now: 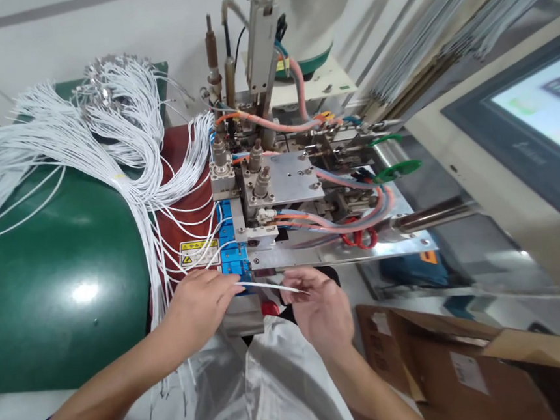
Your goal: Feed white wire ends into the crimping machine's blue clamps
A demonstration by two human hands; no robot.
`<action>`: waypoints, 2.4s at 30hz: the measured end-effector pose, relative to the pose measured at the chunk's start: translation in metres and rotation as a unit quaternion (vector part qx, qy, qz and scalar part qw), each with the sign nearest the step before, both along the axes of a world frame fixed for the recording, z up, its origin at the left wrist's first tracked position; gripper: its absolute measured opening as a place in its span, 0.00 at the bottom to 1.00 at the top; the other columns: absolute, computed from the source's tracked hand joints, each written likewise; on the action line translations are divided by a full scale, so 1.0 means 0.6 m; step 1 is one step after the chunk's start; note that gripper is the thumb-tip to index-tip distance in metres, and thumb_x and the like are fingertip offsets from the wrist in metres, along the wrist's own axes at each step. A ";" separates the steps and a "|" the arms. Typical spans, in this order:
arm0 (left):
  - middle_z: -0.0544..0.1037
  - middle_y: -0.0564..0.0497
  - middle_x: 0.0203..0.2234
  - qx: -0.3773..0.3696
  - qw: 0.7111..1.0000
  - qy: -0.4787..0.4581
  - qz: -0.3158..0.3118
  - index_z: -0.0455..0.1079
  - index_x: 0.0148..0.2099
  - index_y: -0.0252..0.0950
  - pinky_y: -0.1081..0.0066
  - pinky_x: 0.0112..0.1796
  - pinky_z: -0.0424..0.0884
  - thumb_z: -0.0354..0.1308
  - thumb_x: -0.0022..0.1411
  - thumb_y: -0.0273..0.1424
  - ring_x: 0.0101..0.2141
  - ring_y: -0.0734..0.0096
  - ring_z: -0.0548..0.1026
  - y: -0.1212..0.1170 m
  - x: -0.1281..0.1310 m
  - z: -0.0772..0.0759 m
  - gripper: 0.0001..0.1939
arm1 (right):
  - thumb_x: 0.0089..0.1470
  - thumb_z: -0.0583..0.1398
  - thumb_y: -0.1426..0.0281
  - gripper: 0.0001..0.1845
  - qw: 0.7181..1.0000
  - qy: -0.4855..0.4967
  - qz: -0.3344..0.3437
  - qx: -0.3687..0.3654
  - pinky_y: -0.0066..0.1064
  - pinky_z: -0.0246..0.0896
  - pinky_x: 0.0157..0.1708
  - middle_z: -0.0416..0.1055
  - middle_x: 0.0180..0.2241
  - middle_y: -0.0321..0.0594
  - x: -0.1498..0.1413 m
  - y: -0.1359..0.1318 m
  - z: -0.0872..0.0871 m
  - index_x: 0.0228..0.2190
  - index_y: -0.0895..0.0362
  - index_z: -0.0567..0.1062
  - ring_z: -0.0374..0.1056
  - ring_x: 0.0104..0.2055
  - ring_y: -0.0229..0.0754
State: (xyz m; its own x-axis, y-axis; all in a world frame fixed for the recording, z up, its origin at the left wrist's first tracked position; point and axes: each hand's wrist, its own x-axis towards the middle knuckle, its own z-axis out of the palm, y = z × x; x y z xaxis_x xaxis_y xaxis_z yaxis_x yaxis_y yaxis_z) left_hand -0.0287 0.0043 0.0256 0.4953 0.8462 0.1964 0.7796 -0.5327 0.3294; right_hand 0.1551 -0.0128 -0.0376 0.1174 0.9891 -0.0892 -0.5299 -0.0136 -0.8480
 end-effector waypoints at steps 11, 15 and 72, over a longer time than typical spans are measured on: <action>0.78 0.53 0.33 -0.245 0.933 -0.231 0.122 0.64 0.54 0.41 0.77 0.33 0.71 0.49 0.62 0.31 0.30 0.75 0.76 -0.027 0.067 -0.024 0.17 | 0.52 0.56 0.60 0.15 0.993 -0.104 0.024 -0.040 0.27 0.59 0.22 0.71 0.24 0.38 -0.010 0.006 0.007 0.27 0.57 0.76 0.62 0.22 0.35; 0.78 0.51 0.36 -0.255 0.922 -0.259 0.133 0.70 0.47 0.38 0.75 0.38 0.70 0.50 0.61 0.30 0.33 0.74 0.75 -0.019 0.063 -0.019 0.14 | 0.50 0.59 0.67 0.07 0.987 -0.158 0.020 0.022 0.27 0.60 0.26 0.70 0.27 0.37 -0.006 0.009 0.012 0.27 0.56 0.75 0.63 0.25 0.34; 0.69 0.54 0.24 -0.231 0.933 -0.226 0.157 0.70 0.31 0.35 0.77 0.26 0.66 0.52 0.57 0.27 0.24 0.77 0.69 -0.010 0.036 -0.040 0.06 | 0.50 0.56 0.72 0.08 0.938 -0.316 0.129 0.051 0.27 0.54 0.26 0.61 0.21 0.33 -0.021 0.034 0.019 0.20 0.57 0.67 0.58 0.24 0.34</action>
State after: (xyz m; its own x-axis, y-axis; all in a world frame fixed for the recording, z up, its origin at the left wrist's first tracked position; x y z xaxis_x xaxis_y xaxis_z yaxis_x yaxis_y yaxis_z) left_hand -0.0071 -0.0016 0.0018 0.1634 0.9818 -0.0970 0.5986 -0.0205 0.8008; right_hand 0.1423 0.0073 -0.0262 -0.1299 0.9914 0.0151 0.0895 0.0269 -0.9956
